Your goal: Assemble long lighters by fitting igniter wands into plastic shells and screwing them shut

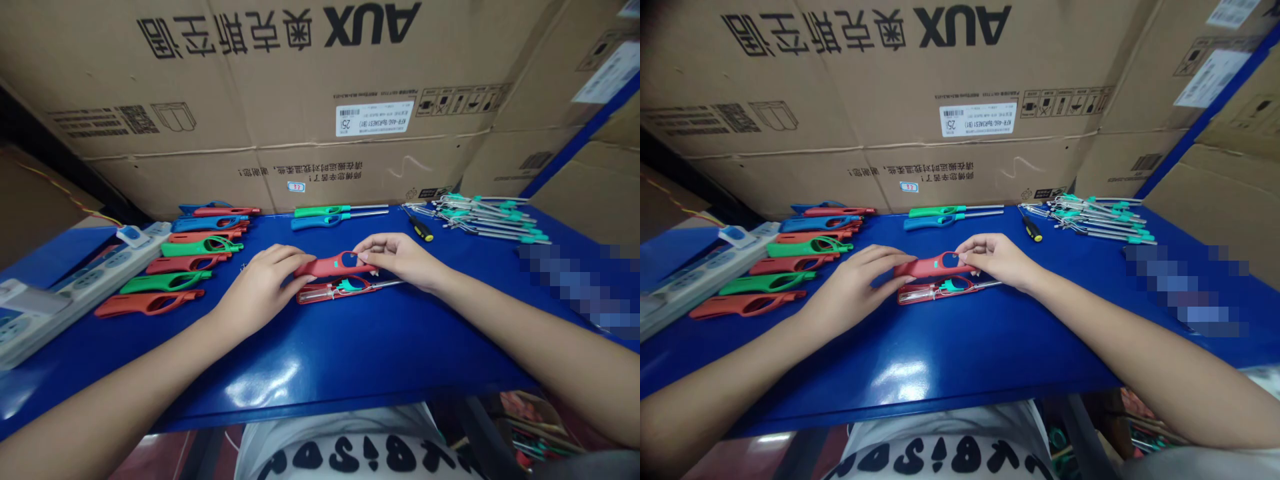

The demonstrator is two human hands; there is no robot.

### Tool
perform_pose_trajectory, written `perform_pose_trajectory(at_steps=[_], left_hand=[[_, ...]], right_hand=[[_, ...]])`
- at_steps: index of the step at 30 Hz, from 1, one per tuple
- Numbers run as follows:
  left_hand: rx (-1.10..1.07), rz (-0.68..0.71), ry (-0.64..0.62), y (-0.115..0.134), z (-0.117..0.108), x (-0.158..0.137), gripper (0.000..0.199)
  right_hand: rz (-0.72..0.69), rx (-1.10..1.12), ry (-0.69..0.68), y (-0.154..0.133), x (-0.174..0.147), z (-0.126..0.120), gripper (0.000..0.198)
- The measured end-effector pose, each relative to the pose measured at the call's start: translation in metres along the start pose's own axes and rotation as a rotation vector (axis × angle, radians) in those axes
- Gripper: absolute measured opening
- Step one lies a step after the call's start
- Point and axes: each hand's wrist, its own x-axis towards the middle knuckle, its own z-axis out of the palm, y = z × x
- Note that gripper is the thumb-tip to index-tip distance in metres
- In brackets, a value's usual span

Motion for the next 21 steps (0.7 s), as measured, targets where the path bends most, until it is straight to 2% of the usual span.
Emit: perform_pose_trajectory(at_steps=[7, 11, 16, 21], left_hand=[[-0.086, 0.028, -0.080, 0.0035, 0.0017, -0.0023, 0.027], [-0.057, 0.051, -0.132, 0.0027, 0.0029, -0.0028, 0.026], [-0.022, 0.060, -0.186, 0.0045, 0.0025, -0.0025, 0.027], [-0.021, 0.068, -0.232, 0.0075, 0.0014, -0.0019, 0.027]], right_hand=[[-0.029, -0.105, -0.177, 0.0026, -0.0013, -0.0049, 0.037], [-0.208, -0.338, -0.217, 0.0039, -0.0054, -0.0036, 0.034], [-0.413, -0.644, -0.230, 0.0018, -0.0087, -0.0045, 0.040], [-0.505, -0.709, -0.298, 0.0015, -0.0081, -0.0074, 0.035]])
